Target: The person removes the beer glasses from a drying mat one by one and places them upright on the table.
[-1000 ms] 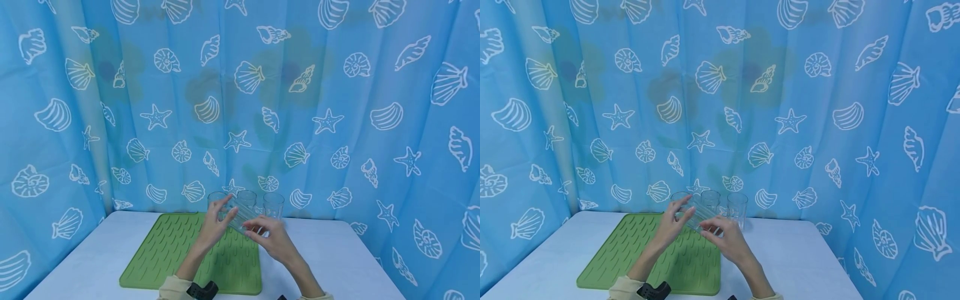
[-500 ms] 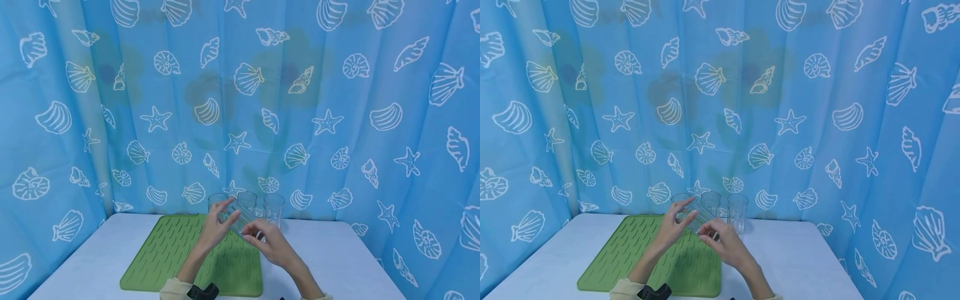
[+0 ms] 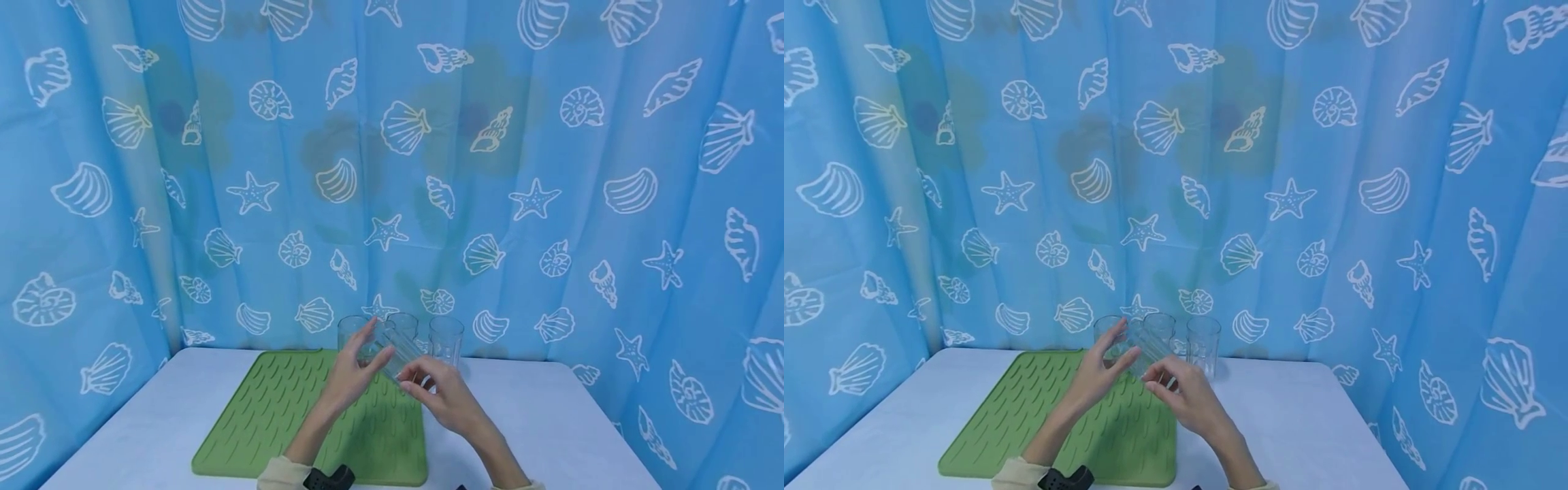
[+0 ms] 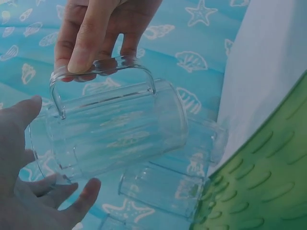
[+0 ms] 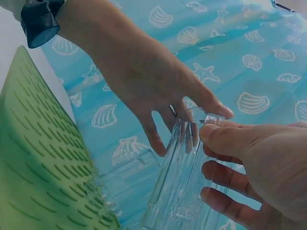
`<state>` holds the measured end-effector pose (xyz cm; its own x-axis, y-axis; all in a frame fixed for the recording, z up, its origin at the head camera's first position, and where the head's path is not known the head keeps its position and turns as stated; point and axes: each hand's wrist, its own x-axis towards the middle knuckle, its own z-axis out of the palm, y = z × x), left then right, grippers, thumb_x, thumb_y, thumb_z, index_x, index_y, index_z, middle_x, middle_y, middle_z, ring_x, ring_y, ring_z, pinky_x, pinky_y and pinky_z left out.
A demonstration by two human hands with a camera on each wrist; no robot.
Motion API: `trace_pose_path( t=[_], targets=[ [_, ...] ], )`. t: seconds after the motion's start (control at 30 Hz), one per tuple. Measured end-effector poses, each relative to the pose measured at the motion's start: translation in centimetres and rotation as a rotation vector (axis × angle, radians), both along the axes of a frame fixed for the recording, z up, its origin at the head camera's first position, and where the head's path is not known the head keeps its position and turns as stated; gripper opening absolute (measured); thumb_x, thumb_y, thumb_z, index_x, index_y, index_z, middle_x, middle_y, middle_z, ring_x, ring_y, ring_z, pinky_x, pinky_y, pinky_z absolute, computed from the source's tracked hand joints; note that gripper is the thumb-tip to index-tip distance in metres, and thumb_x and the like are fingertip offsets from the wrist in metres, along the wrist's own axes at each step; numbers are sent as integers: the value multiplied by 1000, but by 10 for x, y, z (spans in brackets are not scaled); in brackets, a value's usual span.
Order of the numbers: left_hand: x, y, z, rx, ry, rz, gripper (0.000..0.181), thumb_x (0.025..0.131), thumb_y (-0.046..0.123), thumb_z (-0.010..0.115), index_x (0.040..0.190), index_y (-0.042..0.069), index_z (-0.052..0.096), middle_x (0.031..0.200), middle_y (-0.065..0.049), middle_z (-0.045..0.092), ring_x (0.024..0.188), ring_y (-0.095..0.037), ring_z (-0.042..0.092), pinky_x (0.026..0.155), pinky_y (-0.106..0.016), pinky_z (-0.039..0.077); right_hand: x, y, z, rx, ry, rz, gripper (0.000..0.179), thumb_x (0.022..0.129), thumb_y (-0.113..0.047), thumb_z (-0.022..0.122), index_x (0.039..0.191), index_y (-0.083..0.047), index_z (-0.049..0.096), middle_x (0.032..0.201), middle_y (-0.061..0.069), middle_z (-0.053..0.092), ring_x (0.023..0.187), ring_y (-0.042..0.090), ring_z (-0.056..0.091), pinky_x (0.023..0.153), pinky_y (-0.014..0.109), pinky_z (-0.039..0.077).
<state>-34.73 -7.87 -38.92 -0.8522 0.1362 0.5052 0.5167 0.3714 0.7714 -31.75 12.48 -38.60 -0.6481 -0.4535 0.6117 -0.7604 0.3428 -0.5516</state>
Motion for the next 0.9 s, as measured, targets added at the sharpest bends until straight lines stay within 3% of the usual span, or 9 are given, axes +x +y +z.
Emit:
trace_pose_path(
  t=[0.2,0.43,0.67,0.9],
  targets=[
    [2,-5,-2,-23,-6,-20,81,94,47,63,158,33,16,161,-10,30,144,-32,38,104,-47,54,-2,1,-3,-6,-6,-8,9,96,-21,64,102,-15,68,92,0,70,77,10,65,64,22,61],
    [8,-24,-9,-81,11,-51,81,96,41,63,159,27,15,164,-9,23,146,-38,31,108,-60,46,-10,5,-13,-41,-22,-77,7,95,-23,65,100,-17,68,90,-3,70,76,6,63,62,23,61],
    [19,-52,-31,-234,48,64,78,97,45,59,159,19,19,161,-15,27,146,-40,31,115,-68,32,-10,13,-19,-85,-60,-130,5,94,-25,67,98,-22,68,88,-7,69,77,3,65,63,23,61],
    [28,-82,-48,-372,95,175,76,95,39,65,156,13,28,153,-22,38,137,-46,40,108,-70,40,-9,28,-19,-110,-66,-170,5,93,-26,68,98,-23,68,88,-8,71,78,2,66,65,22,62]
  ],
)
